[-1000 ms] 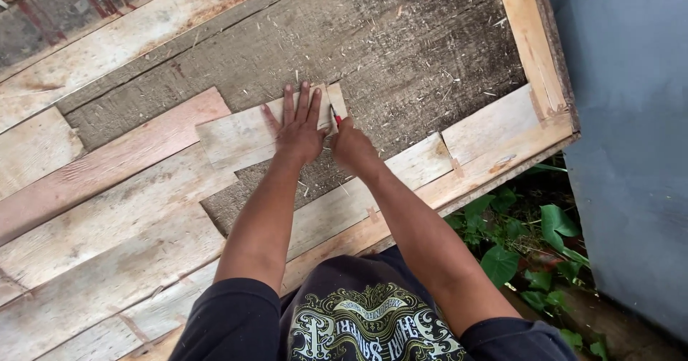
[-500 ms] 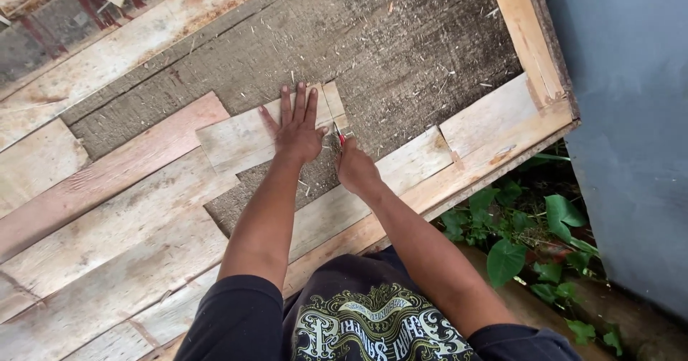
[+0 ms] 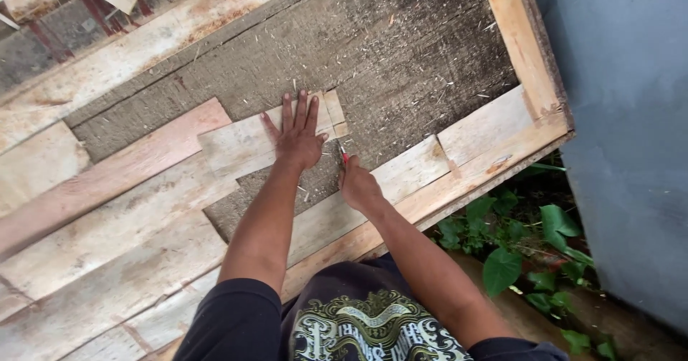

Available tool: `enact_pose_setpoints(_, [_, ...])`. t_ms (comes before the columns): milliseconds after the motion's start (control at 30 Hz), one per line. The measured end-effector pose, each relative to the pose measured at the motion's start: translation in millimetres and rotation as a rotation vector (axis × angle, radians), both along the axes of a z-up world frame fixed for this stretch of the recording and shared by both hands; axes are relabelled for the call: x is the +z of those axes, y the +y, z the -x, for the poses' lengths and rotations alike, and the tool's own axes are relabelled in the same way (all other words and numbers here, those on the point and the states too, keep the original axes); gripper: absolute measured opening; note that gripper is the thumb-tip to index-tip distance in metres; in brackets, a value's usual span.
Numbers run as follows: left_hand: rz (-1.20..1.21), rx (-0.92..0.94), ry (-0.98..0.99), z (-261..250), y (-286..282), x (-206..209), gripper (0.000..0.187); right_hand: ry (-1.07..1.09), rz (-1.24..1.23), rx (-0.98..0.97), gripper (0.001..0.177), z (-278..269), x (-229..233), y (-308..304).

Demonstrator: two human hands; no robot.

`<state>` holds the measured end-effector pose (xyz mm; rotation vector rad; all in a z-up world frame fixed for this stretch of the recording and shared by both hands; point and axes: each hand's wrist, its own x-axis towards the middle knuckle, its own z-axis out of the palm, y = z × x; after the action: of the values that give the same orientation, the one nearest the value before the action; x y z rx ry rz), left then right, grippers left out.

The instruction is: Using a utility knife to score and trim thin wood strips on a wooden workbench.

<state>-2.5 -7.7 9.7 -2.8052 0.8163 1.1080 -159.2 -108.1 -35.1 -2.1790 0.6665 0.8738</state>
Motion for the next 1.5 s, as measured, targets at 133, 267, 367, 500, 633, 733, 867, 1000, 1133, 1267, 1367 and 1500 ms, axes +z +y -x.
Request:
enact_pose_setpoints(133, [0.054,0.049,-0.008,-3,-3,10,0.073,-0.013,-0.061,-0.015,0.040,-1,32,-8])
enact_pose_setpoints(267, [0.019,0.005,0.032,-4,1,9,0.077,-0.002,0.050,0.059,0.039,1,45,-7])
enact_pose_setpoints(367, [0.031,0.013,0.050,-1,3,12,0.077,-0.075,0.093,0.016,0.037,-28,55,-11])
enact_pose_setpoints(500, [0.051,0.027,0.070,-4,3,14,0.079,-0.189,0.140,-0.008,0.032,-83,44,-18])
enact_pose_setpoints(633, [0.080,0.037,0.059,-4,4,7,0.077,-0.187,0.124,-0.005,0.034,-110,28,-24])
enact_pose_setpoints(733, [0.107,0.055,0.067,-3,6,4,0.078,-0.145,0.113,-0.010,0.033,-115,25,-23])
enact_pose_setpoints(867, [0.096,0.053,0.046,-5,5,0,0.077,-0.129,0.089,-0.004,0.034,-120,33,-25])
enact_pose_setpoints(1000, [0.067,0.031,0.063,-3,4,4,0.077,-0.080,0.022,-0.008,0.032,-114,58,-21])
enact_pose_setpoints(1133, [0.040,0.033,0.079,-2,1,17,0.076,0.001,0.079,0.041,0.035,-82,47,-16])
enact_pose_setpoints(1267, [0.007,0.005,0.060,-5,0,18,0.076,0.077,0.010,0.021,0.036,-56,96,-4])
enact_pose_setpoints(1367, [0.007,0.003,0.054,-2,1,11,0.078,0.072,-0.046,-0.006,0.040,-26,92,-8])
enact_pose_setpoints(1500, [0.041,0.006,0.050,-4,3,14,0.080,-0.035,0.028,-0.070,0.042,-14,76,-15])
